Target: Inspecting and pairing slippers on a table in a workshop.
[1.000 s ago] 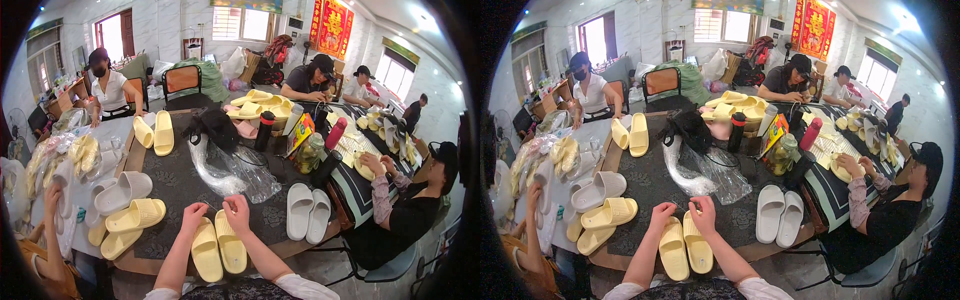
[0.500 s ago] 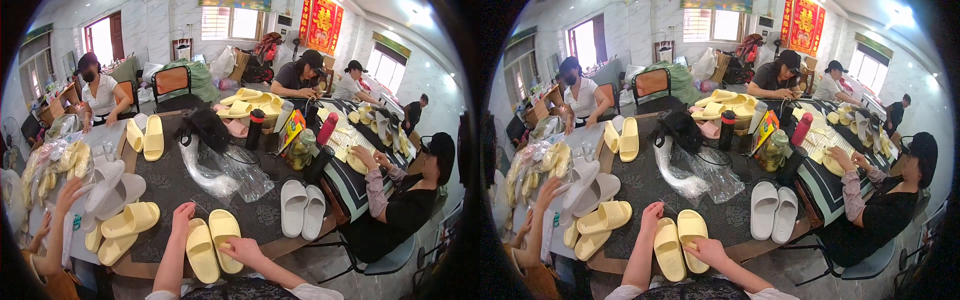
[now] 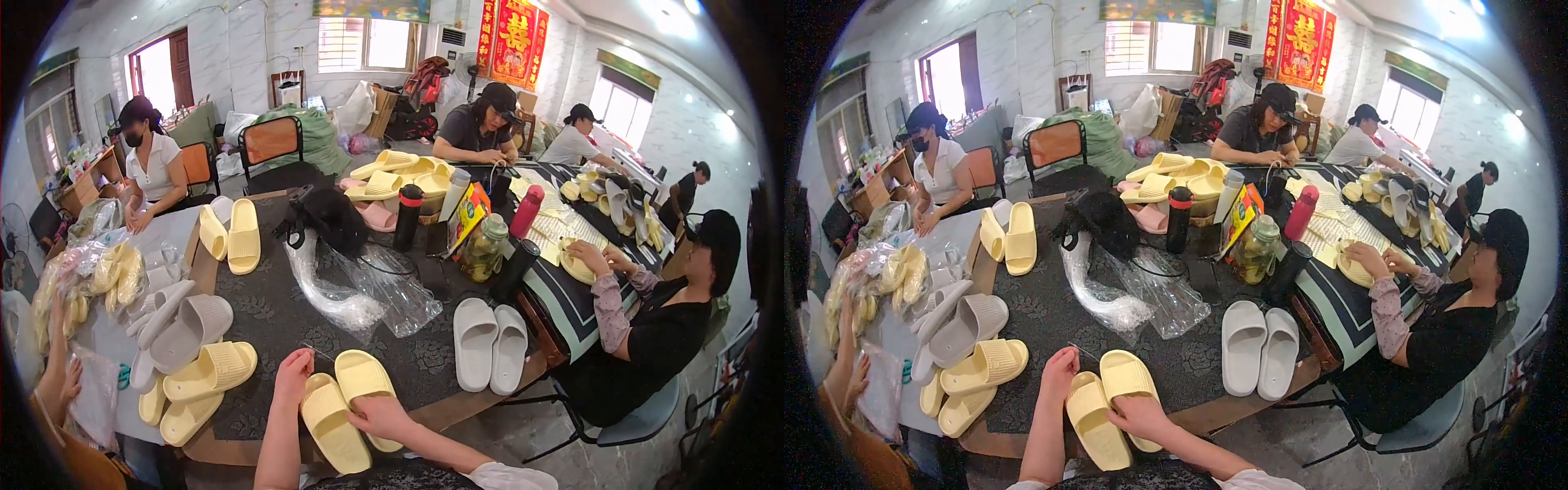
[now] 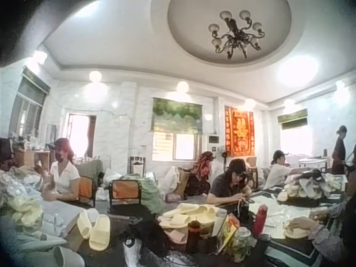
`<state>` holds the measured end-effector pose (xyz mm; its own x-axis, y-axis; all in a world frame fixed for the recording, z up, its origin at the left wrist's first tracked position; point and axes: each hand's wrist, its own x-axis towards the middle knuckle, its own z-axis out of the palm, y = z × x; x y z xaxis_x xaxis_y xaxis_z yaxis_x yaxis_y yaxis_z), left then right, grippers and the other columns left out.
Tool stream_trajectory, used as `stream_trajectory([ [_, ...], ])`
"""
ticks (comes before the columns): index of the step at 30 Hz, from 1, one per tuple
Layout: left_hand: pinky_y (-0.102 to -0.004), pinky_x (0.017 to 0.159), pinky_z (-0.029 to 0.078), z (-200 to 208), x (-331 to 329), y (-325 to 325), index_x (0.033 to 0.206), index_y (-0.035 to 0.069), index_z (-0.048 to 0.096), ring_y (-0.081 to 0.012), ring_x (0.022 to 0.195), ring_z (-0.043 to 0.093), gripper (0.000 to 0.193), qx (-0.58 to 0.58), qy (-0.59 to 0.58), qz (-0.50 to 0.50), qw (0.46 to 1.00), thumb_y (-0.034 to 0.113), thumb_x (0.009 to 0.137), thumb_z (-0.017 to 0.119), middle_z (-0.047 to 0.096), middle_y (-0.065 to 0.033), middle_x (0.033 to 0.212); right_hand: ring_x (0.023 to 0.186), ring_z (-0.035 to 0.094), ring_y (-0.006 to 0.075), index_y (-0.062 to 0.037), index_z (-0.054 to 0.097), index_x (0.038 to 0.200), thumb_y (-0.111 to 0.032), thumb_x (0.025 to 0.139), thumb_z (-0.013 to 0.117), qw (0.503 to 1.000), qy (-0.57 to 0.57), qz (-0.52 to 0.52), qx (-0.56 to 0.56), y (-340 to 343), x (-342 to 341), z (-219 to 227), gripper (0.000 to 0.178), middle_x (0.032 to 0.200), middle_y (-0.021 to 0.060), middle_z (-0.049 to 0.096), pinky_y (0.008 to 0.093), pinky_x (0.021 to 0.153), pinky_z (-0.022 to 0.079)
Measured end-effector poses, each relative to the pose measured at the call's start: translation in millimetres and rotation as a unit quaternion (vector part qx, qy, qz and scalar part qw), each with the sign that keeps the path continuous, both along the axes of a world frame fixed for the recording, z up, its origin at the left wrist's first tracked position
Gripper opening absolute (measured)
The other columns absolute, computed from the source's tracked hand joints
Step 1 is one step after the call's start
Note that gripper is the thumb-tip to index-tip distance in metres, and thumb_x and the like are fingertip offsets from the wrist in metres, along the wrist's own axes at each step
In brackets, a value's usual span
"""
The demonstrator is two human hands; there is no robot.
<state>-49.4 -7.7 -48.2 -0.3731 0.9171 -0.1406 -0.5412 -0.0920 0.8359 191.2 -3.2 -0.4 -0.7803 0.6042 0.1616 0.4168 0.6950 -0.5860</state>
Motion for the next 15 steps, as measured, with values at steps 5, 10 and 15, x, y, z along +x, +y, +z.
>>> stream_trajectory([
  [5,-0.0266,0.075,0.050,-3,-2,-4,0.108,0.001,0.063,-0.0142,0.082,0.061,0.022,0.012,-0.107,-0.075,0.991,0.016,0.092,0.059,0.066,-0.0055,0.091,0.058,0.062,0.0304,-0.0074,0.058,0.075,-0.028,0.086,0.062,0.994,0.063,-0.077,0.035,6,21,13,0.024,0.064,0.0119,0.061,0.0432,0.053,0.048],
  [10,-0.0280,0.080,0.050,15,16,-5,0.117,-0.002,0.060,-0.0158,0.086,0.061,0.027,-0.048,-0.037,-0.054,0.997,0.014,0.095,0.056,0.066,-0.0095,0.101,0.056,0.059,0.0296,-0.0068,0.056,0.069,-0.020,0.078,0.067,0.954,0.176,-0.220,0.098,27,64,32,0.019,0.062,0.0112,0.058,0.0413,0.053,0.046],
  [15,-0.0273,0.081,0.050,11,13,-6,0.117,-0.001,0.061,-0.0148,0.088,0.062,0.027,-0.053,0.010,-0.078,0.996,0.015,0.095,0.057,0.066,-0.0083,0.103,0.054,0.057,0.0304,-0.0042,0.057,0.070,-0.018,0.080,0.066,0.881,0.172,-0.398,0.188,67,119,47,0.019,0.062,0.0132,0.058,0.0411,0.052,0.044],
])
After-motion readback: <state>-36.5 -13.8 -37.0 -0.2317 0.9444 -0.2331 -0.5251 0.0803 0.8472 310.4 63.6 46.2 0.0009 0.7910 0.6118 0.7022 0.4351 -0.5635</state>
